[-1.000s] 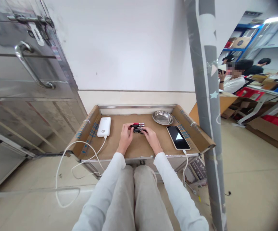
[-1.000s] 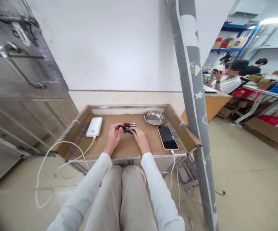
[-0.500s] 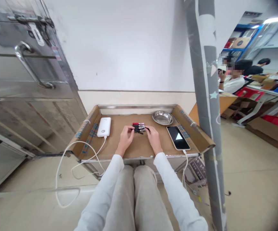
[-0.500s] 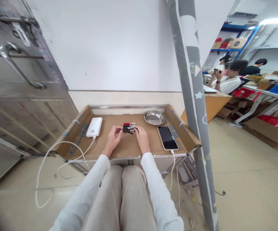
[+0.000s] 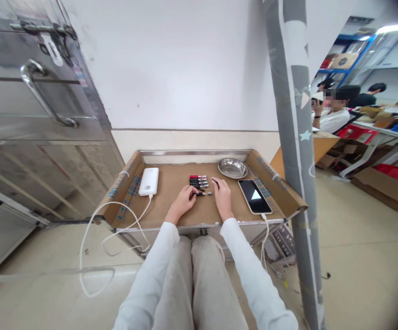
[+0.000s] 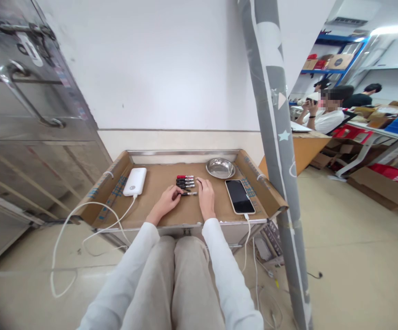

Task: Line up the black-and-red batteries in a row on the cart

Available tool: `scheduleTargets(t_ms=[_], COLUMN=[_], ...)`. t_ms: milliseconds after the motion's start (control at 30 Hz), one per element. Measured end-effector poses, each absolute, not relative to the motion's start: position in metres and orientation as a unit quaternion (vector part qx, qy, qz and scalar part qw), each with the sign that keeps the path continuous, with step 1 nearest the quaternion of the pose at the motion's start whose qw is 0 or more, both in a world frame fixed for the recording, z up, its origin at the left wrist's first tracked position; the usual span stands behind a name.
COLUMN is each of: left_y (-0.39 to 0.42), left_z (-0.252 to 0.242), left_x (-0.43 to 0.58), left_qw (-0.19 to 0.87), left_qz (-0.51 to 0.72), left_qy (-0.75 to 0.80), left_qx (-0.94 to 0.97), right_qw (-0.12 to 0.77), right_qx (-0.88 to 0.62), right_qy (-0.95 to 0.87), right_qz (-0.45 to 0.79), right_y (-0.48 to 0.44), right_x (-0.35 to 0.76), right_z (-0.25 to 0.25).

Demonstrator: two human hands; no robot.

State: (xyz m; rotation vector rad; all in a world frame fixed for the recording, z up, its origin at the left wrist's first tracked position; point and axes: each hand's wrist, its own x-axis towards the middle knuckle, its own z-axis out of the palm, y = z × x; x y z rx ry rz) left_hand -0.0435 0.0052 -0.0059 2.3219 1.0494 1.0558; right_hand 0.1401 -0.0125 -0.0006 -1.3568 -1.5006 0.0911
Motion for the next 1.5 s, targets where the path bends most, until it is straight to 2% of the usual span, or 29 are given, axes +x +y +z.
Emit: scheduleTargets(t_ms=[267, 800, 1000, 1233, 1400, 1500], left_y=[0.019, 0.017, 0.017, 0.014, 0.011, 0.01], left_z=[-0.021, -0.017, -0.015, -0.01, -0.004, -0.003], left_x=[-0.044, -0.042, -0.042, -0.039, -0.039, -0.039], left_qw=[0.169, 0.162, 0.139, 0.07, -0.053, -0.088], left_qz=[0.394, 0.36, 0.36, 0.341, 0.328, 0.302], left_qy=[0.424, 0.407, 0.421, 0.461, 0.586, 0.651], left_qx=[0.798, 0.823, 0.821, 0.816, 0.739, 0.691], right_qw=[0.409, 0.377, 0.334, 0.305, 0.261, 0.236], right_qx=[-0.481, -0.524, -0.536, -0.609, -0.676, -0.704], right_qy=[-0.769, -0.764, -0.775, -0.728, -0.679, -0.66], right_qz=[0.101, 0.028, -0.004, -0.07, -0.12, -0.118], right_y=[-0.013, -0.015, -0.014, -0.017, -0.017, -0.016], right_x=[0.131, 0.132, 0.133, 0.132, 0.13, 0.13], right_z=[-0.003, -0.003, -0.004, 0.0, -0.003, -0.008])
